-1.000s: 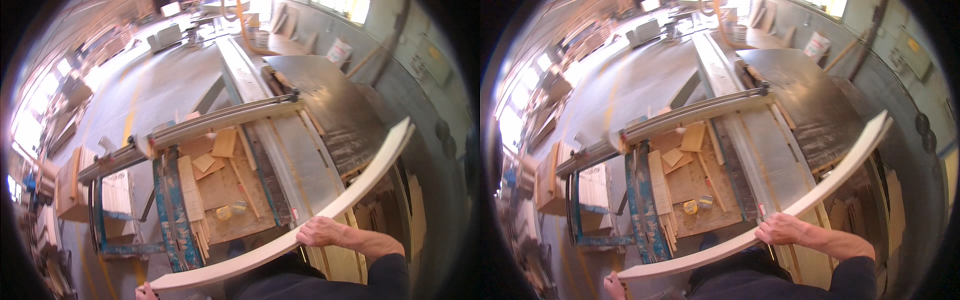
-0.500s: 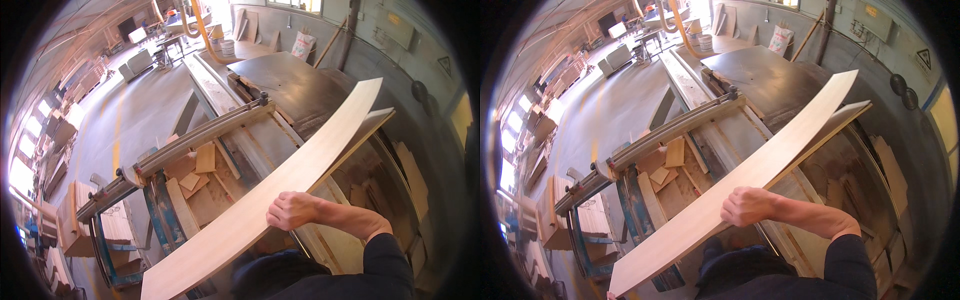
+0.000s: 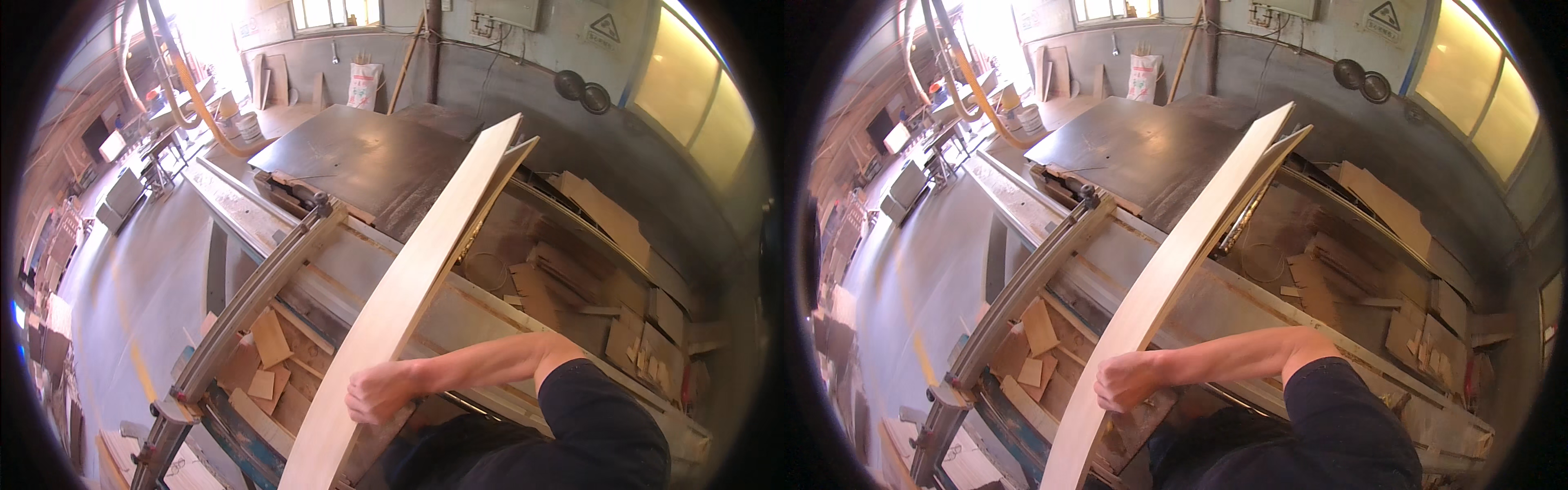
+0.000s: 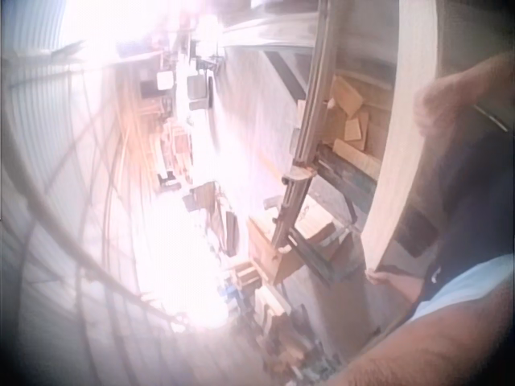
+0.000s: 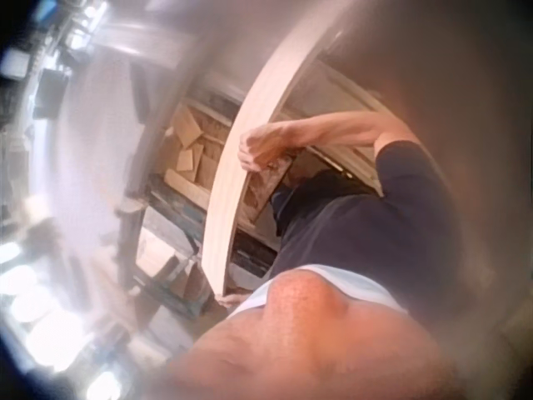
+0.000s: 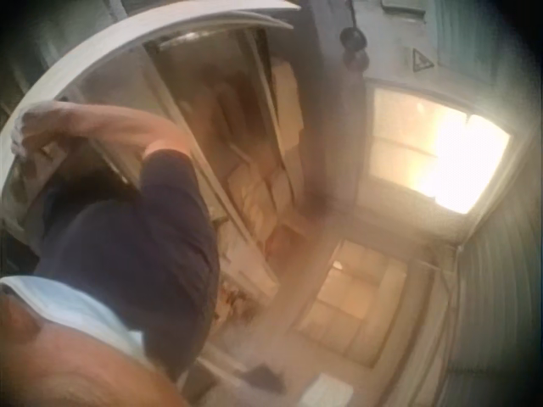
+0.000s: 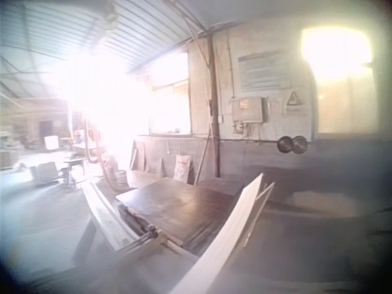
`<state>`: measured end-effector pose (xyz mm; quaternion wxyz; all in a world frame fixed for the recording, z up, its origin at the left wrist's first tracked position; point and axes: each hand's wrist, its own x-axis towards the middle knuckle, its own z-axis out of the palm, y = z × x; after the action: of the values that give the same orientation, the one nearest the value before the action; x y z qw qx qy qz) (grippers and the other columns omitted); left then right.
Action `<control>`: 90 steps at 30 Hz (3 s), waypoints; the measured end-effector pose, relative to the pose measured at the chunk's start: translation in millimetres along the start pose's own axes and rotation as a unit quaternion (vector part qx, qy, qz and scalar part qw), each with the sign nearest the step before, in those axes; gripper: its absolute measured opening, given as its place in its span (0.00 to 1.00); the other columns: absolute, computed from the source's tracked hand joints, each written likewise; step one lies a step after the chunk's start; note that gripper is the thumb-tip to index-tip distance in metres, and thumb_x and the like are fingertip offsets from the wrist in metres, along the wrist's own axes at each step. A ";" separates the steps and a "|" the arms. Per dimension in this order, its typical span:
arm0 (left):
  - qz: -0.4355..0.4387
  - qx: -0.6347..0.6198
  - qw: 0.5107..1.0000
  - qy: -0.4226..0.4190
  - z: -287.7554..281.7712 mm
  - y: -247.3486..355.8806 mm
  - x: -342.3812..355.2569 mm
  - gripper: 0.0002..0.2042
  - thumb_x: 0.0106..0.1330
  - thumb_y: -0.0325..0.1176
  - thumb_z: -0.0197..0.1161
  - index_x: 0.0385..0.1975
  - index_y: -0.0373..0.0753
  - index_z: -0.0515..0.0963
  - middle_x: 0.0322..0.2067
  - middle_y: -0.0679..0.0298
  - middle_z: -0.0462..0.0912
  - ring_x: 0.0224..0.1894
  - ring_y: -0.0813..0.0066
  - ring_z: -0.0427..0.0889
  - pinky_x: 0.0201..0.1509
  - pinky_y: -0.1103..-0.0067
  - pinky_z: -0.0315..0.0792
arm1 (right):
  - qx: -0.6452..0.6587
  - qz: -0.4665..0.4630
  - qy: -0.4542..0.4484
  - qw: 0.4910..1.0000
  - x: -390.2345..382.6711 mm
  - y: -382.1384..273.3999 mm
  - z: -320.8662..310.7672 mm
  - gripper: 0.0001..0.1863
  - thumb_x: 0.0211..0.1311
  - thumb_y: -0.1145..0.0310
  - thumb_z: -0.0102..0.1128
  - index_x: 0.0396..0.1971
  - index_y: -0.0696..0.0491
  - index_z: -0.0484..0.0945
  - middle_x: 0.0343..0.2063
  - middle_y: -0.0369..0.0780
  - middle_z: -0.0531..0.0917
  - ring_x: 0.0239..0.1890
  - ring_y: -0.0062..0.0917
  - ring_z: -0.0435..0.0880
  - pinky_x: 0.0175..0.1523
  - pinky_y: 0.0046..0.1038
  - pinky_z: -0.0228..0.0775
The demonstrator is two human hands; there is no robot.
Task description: The person picks up large wood panels from a stack, positions them on a panel saw, and cuts them into smaller pieces. The person then stacks the cut pieces on a nearby pallet. The task is performed repeatedly with multiple panels.
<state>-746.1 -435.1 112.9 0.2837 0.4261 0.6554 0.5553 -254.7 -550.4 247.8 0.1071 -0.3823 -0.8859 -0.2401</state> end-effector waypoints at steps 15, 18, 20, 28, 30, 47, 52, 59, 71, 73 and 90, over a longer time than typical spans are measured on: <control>-0.022 0.001 0.999 -0.050 57.0 3.7 17.2 0.21 0.61 0.32 0.62 0.51 0.26 0.82 0.49 0.48 0.84 0.48 0.52 0.85 0.51 0.62 0.81 | 0.052 0.005 -0.018 0.998 18.5 7.1 40.4 0.07 0.58 0.65 0.65 0.26 0.52 0.84 0.23 0.35 0.85 0.27 0.26 0.87 0.30 0.30 0.73; -0.028 -0.003 0.999 -0.025 36.3 1.7 13.3 0.21 0.60 0.32 0.62 0.51 0.25 0.82 0.49 0.48 0.84 0.48 0.52 0.85 0.52 0.61 0.81 | 0.019 -0.012 0.015 1.000 1.3 14.0 54.8 0.07 0.55 0.66 0.64 0.23 0.50 0.76 0.20 0.31 0.77 0.23 0.22 0.79 0.28 0.28 0.67; -0.032 -0.009 0.999 -0.001 11.1 1.7 9.2 0.21 0.60 0.32 0.62 0.51 0.25 0.82 0.50 0.48 0.84 0.49 0.52 0.85 0.52 0.61 0.81 | -0.005 0.002 0.038 0.999 -19.5 14.5 64.5 0.10 0.55 0.65 0.64 0.21 0.47 0.71 0.20 0.30 0.74 0.22 0.21 0.76 0.28 0.27 0.65; -0.128 -0.092 0.981 0.115 -78.7 48.5 -48.0 0.24 0.58 0.30 0.57 0.54 0.25 0.81 0.52 0.47 0.84 0.52 0.51 0.84 0.54 0.59 0.81 | 0.020 0.089 0.045 0.995 -103.3 -7.1 74.1 0.12 0.55 0.66 0.65 0.20 0.45 0.70 0.23 0.32 0.72 0.27 0.21 0.77 0.31 0.26 0.71; -0.059 -0.199 0.978 0.035 -68.5 49.4 -44.3 0.12 0.62 0.32 0.62 0.43 0.35 0.82 0.42 0.63 0.84 0.46 0.70 0.84 0.49 0.70 0.79 | 0.031 0.130 0.021 0.991 -111.5 -8.4 87.8 0.08 0.54 0.67 0.65 0.23 0.46 0.72 0.25 0.34 0.75 0.30 0.24 0.80 0.33 0.28 0.74; -0.184 -0.124 0.970 0.100 144.1 -20.9 -13.7 0.12 0.69 0.25 0.72 0.49 0.30 0.80 0.44 0.61 0.86 0.43 0.74 0.84 0.49 0.78 0.81 | 0.034 0.280 -0.072 0.957 -187.2 74.6 147.9 0.15 0.58 0.73 0.62 0.47 0.55 0.78 0.32 0.41 0.75 0.37 0.36 0.80 0.40 0.37 0.77; -0.145 -0.112 0.978 0.097 158.4 -39.5 15.6 0.13 0.69 0.25 0.73 0.50 0.29 0.81 0.42 0.62 0.87 0.40 0.76 0.85 0.47 0.80 0.80 | 0.039 0.271 -0.054 0.960 -174.1 82.1 160.5 0.15 0.58 0.73 0.60 0.46 0.57 0.79 0.34 0.42 0.76 0.38 0.37 0.80 0.42 0.38 0.77; -0.115 -0.055 0.987 0.094 184.6 -54.6 61.8 0.12 0.69 0.28 0.74 0.48 0.28 0.85 0.40 0.63 0.88 0.40 0.79 0.83 0.46 0.80 0.78 | 0.073 0.248 -0.037 0.965 -147.3 104.1 168.8 0.16 0.58 0.74 0.60 0.47 0.58 0.81 0.35 0.42 0.77 0.40 0.37 0.81 0.44 0.41 0.77; -0.110 -0.035 0.989 0.096 188.3 -65.6 111.3 0.12 0.71 0.29 0.73 0.48 0.27 0.85 0.41 0.61 0.89 0.40 0.78 0.85 0.46 0.81 0.79 | 0.112 0.237 -0.007 0.965 -105.3 118.1 189.6 0.15 0.58 0.73 0.61 0.46 0.57 0.82 0.35 0.41 0.77 0.40 0.38 0.82 0.46 0.40 0.77; -0.113 -0.056 0.988 0.091 184.6 -69.9 113.7 0.13 0.70 0.29 0.73 0.49 0.28 0.85 0.41 0.61 0.89 0.41 0.77 0.85 0.48 0.80 0.79 | 0.113 0.234 0.003 0.966 -101.8 118.1 192.5 0.16 0.57 0.74 0.61 0.46 0.57 0.82 0.35 0.42 0.77 0.39 0.38 0.82 0.45 0.40 0.77; -0.093 -0.053 0.992 0.059 190.4 -105.0 109.4 0.10 0.76 0.29 0.64 0.50 0.30 0.79 0.45 0.58 0.87 0.42 0.70 0.86 0.47 0.73 0.85 | 0.060 0.215 -0.006 0.975 -121.9 141.6 208.9 0.10 0.57 0.68 0.61 0.40 0.52 0.81 0.33 0.36 0.77 0.38 0.28 0.83 0.42 0.30 0.77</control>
<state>-662.8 -249.1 -20.1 0.3170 0.3138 0.6779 0.5844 -69.3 -436.8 70.9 0.1736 -0.5585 -0.7960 -0.1558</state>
